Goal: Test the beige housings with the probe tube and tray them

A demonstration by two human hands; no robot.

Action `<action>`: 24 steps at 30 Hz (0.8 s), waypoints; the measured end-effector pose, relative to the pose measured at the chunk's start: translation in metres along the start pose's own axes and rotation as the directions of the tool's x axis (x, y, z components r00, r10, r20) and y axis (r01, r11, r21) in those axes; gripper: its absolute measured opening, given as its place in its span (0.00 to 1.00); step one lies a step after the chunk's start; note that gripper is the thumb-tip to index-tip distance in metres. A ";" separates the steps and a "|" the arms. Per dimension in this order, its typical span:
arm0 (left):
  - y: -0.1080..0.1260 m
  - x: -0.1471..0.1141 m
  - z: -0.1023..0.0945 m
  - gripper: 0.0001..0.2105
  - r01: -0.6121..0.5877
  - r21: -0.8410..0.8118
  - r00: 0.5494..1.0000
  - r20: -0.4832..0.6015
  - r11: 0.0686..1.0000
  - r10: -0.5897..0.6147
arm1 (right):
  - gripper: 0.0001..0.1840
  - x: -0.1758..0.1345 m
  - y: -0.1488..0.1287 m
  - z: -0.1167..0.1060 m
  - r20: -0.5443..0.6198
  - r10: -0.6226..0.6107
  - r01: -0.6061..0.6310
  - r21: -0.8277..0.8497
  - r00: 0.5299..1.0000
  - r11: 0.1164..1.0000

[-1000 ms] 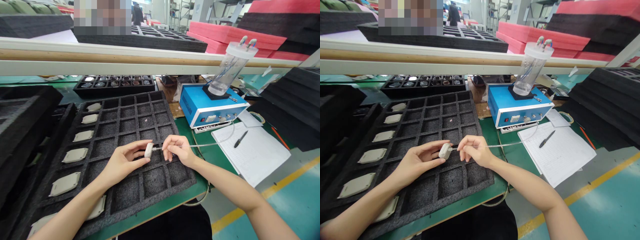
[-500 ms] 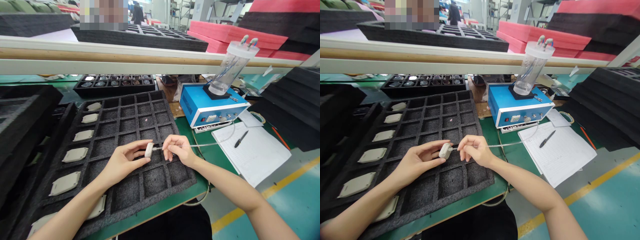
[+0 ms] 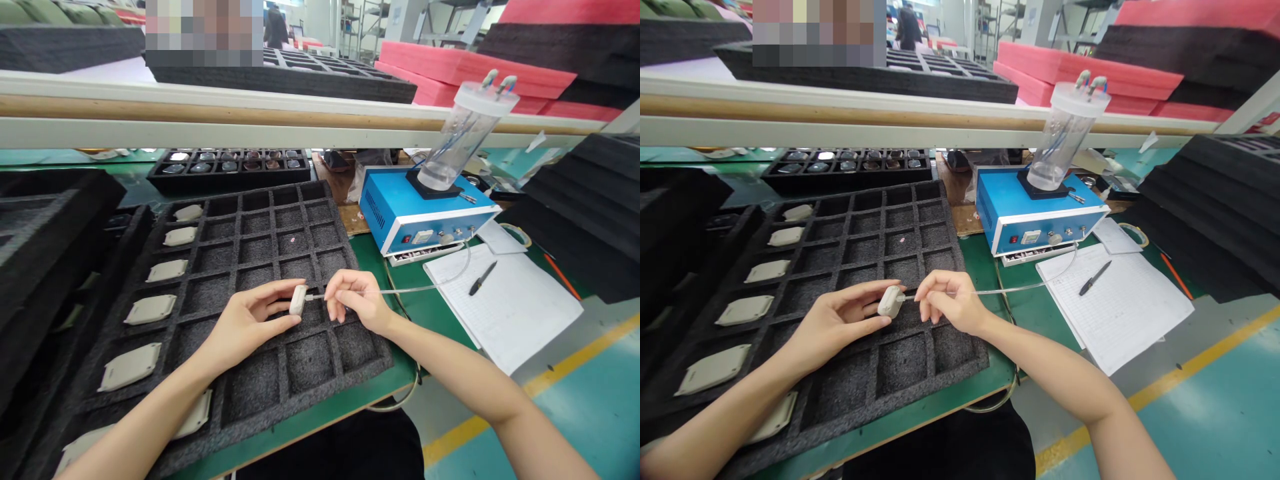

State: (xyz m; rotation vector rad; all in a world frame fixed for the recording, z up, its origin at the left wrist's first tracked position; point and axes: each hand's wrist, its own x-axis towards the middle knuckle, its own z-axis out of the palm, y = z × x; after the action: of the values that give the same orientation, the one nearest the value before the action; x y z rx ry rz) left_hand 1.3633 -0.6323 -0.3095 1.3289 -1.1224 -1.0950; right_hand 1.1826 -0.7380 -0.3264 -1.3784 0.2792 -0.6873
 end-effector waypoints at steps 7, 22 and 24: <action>0.000 -0.001 0.000 0.21 -0.007 -0.018 1.000 0.005 1.000 0.007 | 0.05 0.000 0.000 0.000 -0.006 0.006 -0.006 0.010 1.000 1.000; -0.001 0.000 -0.001 0.20 -0.042 -0.030 0.999 0.007 0.999 0.043 | 0.05 0.000 -0.001 0.000 -0.011 0.004 -0.003 0.046 1.000 0.999; -0.002 0.000 -0.001 0.20 -0.049 -0.029 0.999 0.009 0.998 0.049 | 0.05 0.000 0.000 0.000 -0.010 0.006 -0.006 0.050 1.000 0.999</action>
State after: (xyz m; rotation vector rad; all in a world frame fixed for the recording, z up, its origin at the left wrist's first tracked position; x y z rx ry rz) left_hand 1.3645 -0.6321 -0.3114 1.2688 -1.1363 -1.0791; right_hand 1.1826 -0.7377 -0.3263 -1.3259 0.2727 -0.6922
